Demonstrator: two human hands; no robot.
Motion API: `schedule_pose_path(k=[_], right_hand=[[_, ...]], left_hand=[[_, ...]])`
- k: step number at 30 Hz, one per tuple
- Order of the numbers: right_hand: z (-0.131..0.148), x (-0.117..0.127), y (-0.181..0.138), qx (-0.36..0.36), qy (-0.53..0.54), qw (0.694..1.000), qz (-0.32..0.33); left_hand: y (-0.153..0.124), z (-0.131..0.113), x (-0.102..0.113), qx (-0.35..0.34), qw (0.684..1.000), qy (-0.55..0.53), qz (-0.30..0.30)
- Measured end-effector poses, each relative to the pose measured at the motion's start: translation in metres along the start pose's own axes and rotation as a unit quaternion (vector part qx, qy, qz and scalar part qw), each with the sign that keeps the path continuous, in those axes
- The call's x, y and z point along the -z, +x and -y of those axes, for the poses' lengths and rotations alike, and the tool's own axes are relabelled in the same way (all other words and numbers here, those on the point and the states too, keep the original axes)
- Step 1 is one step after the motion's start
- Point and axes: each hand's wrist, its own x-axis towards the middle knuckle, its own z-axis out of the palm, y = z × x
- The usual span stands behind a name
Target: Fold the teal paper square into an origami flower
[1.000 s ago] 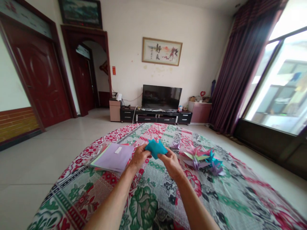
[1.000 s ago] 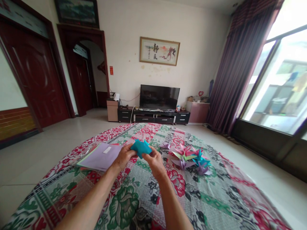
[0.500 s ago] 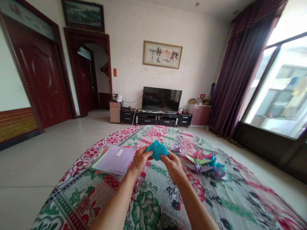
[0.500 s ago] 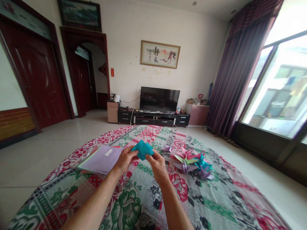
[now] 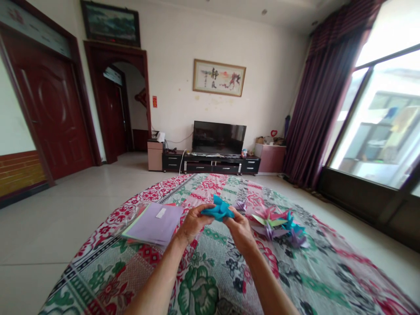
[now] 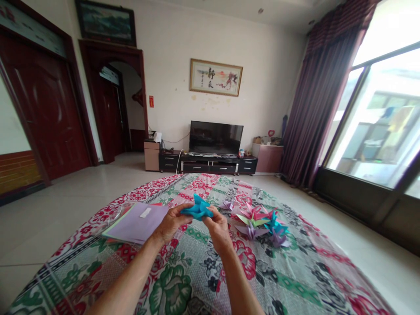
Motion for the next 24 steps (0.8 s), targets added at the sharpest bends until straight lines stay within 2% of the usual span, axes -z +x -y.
schedule_pose_path(k=[5,10,17,24], right_hand=[[0.006,0.000,-0.001,-0.020,-0.003,1.000,0.009],[-0.004,-0.003,-0.001,-0.030,0.015,0.999,-0.017],[-0.008,-0.010,0.000,-0.014,-0.016,0.997,-0.073],[-0.009,-0.014,0.001,-0.018,0.016,0.993,-0.115]], left_hand=[[0.000,0.000,-0.001,0.015,0.999,-0.043,-0.023],[0.006,0.007,0.002,0.007,0.995,-0.053,-0.084],[0.008,0.010,-0.003,-0.018,0.986,-0.096,-0.136],[0.005,0.007,-0.015,-0.021,0.975,-0.171,-0.140]])
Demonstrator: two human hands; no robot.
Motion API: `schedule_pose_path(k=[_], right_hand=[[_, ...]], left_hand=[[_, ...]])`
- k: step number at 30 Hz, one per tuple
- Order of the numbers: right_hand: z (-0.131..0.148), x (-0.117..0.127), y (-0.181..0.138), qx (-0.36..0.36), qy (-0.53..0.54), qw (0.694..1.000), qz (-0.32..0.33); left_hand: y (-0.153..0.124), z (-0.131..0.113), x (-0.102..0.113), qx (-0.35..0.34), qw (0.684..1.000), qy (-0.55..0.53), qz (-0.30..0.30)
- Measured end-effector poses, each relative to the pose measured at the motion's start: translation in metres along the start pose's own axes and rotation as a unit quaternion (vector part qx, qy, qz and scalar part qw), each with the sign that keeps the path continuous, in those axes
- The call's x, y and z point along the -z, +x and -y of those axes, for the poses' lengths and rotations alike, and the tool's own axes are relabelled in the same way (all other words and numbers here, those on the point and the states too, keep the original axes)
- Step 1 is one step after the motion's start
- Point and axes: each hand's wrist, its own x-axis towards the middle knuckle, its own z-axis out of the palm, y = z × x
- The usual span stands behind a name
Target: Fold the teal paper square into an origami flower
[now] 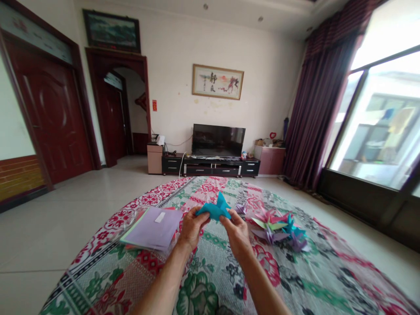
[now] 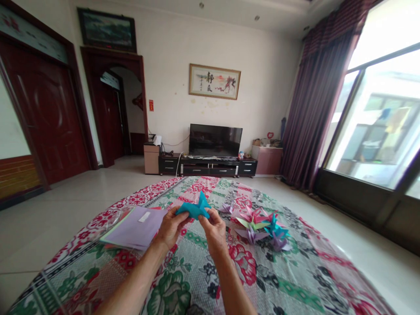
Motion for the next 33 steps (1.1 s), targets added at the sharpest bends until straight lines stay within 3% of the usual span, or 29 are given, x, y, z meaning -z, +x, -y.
schedule_pose_path(k=[7,19,28,33], right_hand=[[-0.010,-0.005,0.002,-0.039,0.095,0.992,-0.067],[-0.011,-0.001,0.004,-0.043,0.144,0.986,-0.070],[-0.008,0.005,0.005,-0.040,0.188,0.981,-0.023],[-0.011,0.006,0.004,-0.042,0.159,0.986,-0.039]], left_hand=[[0.000,0.010,-0.003,0.007,0.998,-0.053,-0.026],[-0.006,0.015,-0.014,0.000,0.997,-0.072,-0.004],[-0.005,0.023,-0.005,-0.010,0.997,0.078,-0.007],[-0.007,0.021,-0.016,0.028,0.995,-0.076,-0.049]])
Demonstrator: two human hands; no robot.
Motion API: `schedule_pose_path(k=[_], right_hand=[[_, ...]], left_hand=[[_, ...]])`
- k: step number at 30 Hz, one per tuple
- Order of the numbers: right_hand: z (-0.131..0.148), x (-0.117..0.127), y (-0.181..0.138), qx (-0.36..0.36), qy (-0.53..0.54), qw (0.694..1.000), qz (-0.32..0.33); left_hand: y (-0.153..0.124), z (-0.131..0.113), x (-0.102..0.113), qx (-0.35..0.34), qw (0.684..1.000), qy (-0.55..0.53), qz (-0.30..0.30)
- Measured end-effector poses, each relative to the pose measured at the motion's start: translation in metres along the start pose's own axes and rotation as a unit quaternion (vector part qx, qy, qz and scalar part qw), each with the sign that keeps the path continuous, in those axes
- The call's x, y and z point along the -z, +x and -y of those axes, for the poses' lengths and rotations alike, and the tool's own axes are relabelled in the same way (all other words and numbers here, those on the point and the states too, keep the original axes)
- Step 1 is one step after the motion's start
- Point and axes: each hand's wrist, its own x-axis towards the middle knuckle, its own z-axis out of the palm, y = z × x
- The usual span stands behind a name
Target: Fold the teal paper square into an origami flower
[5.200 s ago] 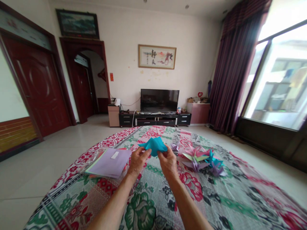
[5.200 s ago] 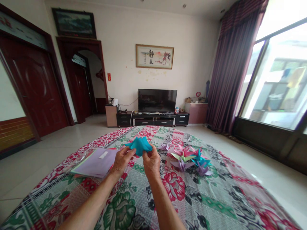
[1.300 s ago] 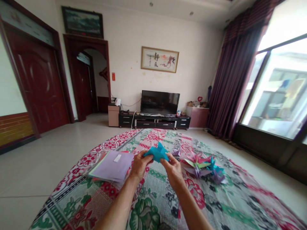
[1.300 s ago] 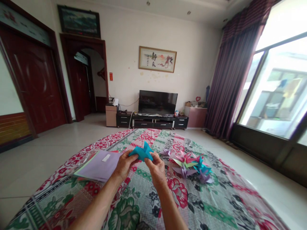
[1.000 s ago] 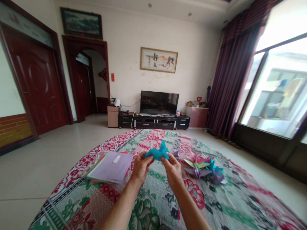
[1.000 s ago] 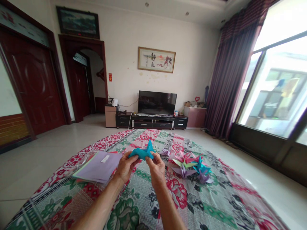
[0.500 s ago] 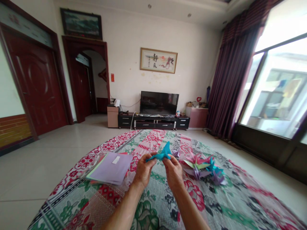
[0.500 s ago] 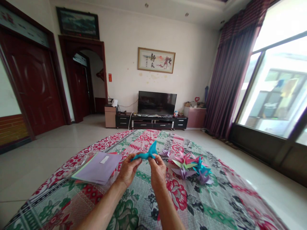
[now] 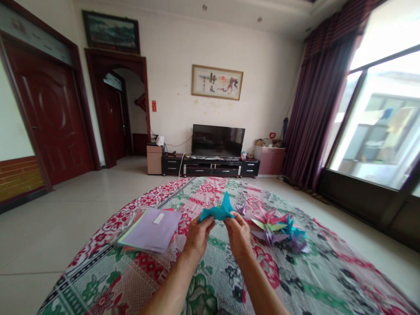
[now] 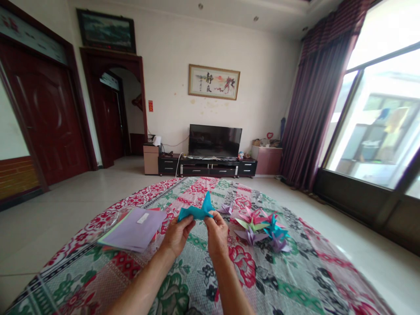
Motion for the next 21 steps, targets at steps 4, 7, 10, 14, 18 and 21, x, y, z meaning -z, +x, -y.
schedule_pose_path(k=[4,7,10,14,18,21], right_hand=[[-0.003,0.000,0.000,0.009,-0.012,1.000,-0.004],[-0.002,-0.001,0.000,0.008,0.004,1.000,-0.015],[0.002,-0.004,0.000,0.002,0.041,0.999,-0.027],[0.008,-0.007,0.000,-0.012,0.082,0.996,-0.044],[0.007,-0.006,0.002,-0.029,0.109,0.992,-0.064],[0.001,-0.004,0.003,-0.046,0.137,0.987,-0.072]], left_hand=[[0.000,0.001,-0.004,0.019,0.996,-0.079,-0.037],[-0.001,0.003,-0.003,0.008,0.998,-0.053,-0.038],[-0.002,0.004,0.000,-0.017,0.998,0.054,-0.030],[-0.001,0.002,0.005,-0.053,0.978,0.204,-0.007],[0.004,-0.001,0.010,-0.116,0.962,0.246,0.012],[0.006,-0.001,0.013,-0.168,0.950,0.262,0.000]])
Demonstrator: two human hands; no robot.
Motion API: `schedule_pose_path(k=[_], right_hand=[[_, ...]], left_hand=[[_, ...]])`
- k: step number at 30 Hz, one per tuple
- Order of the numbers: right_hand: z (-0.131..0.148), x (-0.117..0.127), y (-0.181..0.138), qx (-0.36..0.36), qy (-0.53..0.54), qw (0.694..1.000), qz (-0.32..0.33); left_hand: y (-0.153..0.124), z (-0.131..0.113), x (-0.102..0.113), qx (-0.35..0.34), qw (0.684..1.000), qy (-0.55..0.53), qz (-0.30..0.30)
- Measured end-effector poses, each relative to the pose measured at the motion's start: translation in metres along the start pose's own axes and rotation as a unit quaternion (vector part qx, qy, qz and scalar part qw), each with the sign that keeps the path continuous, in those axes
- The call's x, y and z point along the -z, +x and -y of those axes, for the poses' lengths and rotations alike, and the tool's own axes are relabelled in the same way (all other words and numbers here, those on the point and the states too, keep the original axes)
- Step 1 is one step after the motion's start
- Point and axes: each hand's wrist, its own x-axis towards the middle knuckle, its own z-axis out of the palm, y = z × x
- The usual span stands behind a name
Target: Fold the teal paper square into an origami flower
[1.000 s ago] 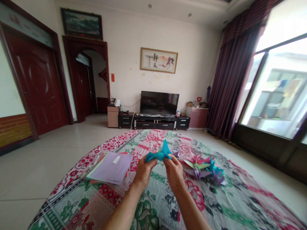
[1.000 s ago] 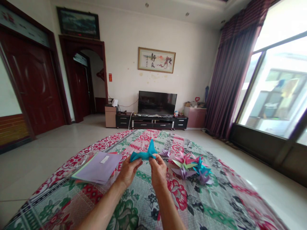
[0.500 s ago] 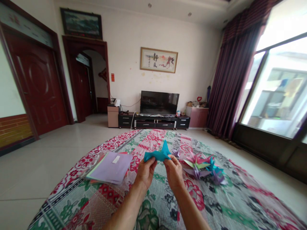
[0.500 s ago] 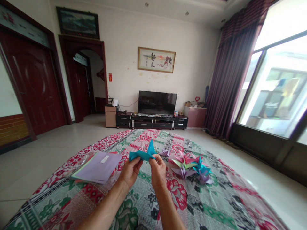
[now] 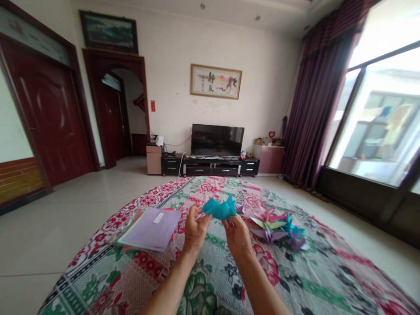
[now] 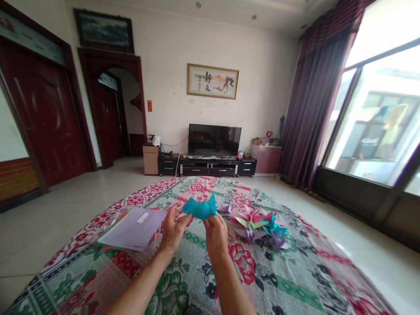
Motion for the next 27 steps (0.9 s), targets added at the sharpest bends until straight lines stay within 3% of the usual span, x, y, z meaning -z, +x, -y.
schedule_pose_path(k=[3,6,13,17,21,24,27], right_hand=[[-0.006,0.003,0.002,-0.008,0.010,1.000,-0.009],[-0.007,0.004,0.002,-0.012,0.009,1.000,-0.015],[0.001,0.006,0.002,-0.014,0.009,1.000,-0.022],[0.003,0.008,0.002,-0.006,0.000,1.000,-0.022],[0.005,0.007,0.001,0.008,-0.043,0.999,-0.006],[0.006,0.006,-0.001,0.008,-0.056,0.998,0.001],[0.006,0.004,-0.002,0.011,-0.056,0.998,-0.007]], left_hand=[[-0.002,-0.001,0.001,-0.048,0.998,0.045,-0.004],[-0.006,-0.005,0.001,-0.100,0.989,0.105,0.031],[-0.006,-0.010,0.006,-0.260,0.942,0.203,0.060],[-0.007,-0.017,0.006,-0.267,0.941,0.190,0.086],[-0.005,-0.021,0.006,-0.216,0.952,0.194,0.100],[-0.001,-0.019,0.008,-0.214,0.938,0.238,0.134],[0.001,-0.014,0.007,-0.233,0.924,0.286,0.102]])
